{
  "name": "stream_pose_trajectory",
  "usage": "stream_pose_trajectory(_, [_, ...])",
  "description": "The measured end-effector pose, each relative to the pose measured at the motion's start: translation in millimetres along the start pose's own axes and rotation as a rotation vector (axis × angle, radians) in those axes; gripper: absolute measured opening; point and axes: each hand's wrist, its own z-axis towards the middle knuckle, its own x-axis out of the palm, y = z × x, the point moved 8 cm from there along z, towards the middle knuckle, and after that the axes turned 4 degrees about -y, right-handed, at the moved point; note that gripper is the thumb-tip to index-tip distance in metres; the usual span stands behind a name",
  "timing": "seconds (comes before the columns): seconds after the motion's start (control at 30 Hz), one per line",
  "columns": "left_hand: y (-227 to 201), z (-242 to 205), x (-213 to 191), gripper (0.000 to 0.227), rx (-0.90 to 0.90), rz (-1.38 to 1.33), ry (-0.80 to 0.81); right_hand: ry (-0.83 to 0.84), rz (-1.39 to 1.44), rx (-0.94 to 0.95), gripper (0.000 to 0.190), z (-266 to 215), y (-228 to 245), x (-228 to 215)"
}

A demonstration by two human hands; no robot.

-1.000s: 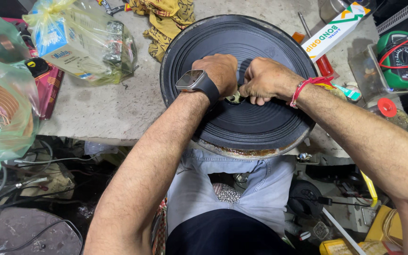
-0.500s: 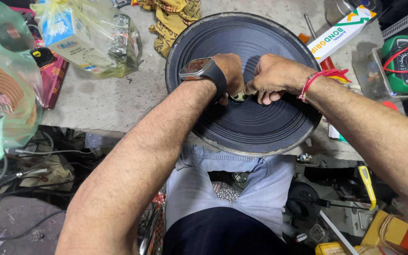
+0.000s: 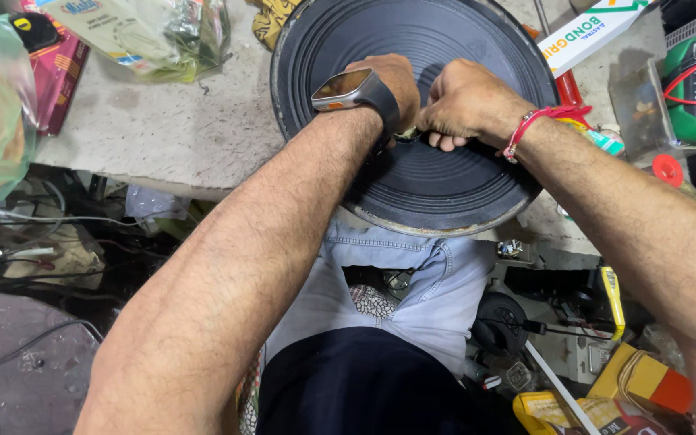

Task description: The person applies adhesive to the edge of a speaker cone using a tube and then presses the cone onto the speaker frame. They use a small tool to adjust the cone's position and ensure it is properly seated.

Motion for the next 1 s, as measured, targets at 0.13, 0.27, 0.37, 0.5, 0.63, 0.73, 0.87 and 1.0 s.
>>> stream_pose_trajectory(0.13, [6.6, -14.7, -3.4, 0.024, -0.025, -0.167, -0.018, -0.004, 0.099, 0.000, 0.020, 1.8, -4.2, 2.8])
stream_pose_trajectory(0.27, [6.3, -15.4, -3.8, 0.024, -0.043, -0.124, -0.013, -0.021, 0.141, -0.020, 0.021, 0.4, -5.3, 2.6])
stream_pose_trajectory(0.37, [4.8, -14.4, -5.1, 0.027, -0.065, -0.094, -0.035, -0.028, 0.137, -0.015, 0.021, 0.5, -4.5, 2.0])
stream_pose_trajectory(0.5, [3.5, -10.5, -2.1, 0.027, -0.072, -0.097, -0.046, -0.042, 0.136, -0.005, 0.017, 0.6, -5.5, 0.9])
stream_pose_trajectory(0.63, [2.3, -5.6, -4.5, 0.027, -0.003, -0.071, -0.044, -0.015, 0.100, -0.009, 0.016, -1.1, -4.6, -1.9])
stream_pose_trajectory(0.73, [1.8, -7.6, -16.0, 0.035, 0.064, 0.063, -0.135, 0.017, 0.046, -0.011, 0.021, -3.2, 2.0, -8.5])
stream_pose_trajectory(0.87, [-2.8, -9.4, -32.8, 0.055, 0.123, 0.175, -0.248, -0.061, -0.172, -0.027, 0.035, -8.9, 12.4, -26.7])
stream_pose_trajectory(1.0, [-9.9, 0.4, -30.5, 0.050, 0.169, 0.204, -0.218, -0.051, -0.353, -0.061, 0.029, -7.9, 23.8, -21.9])
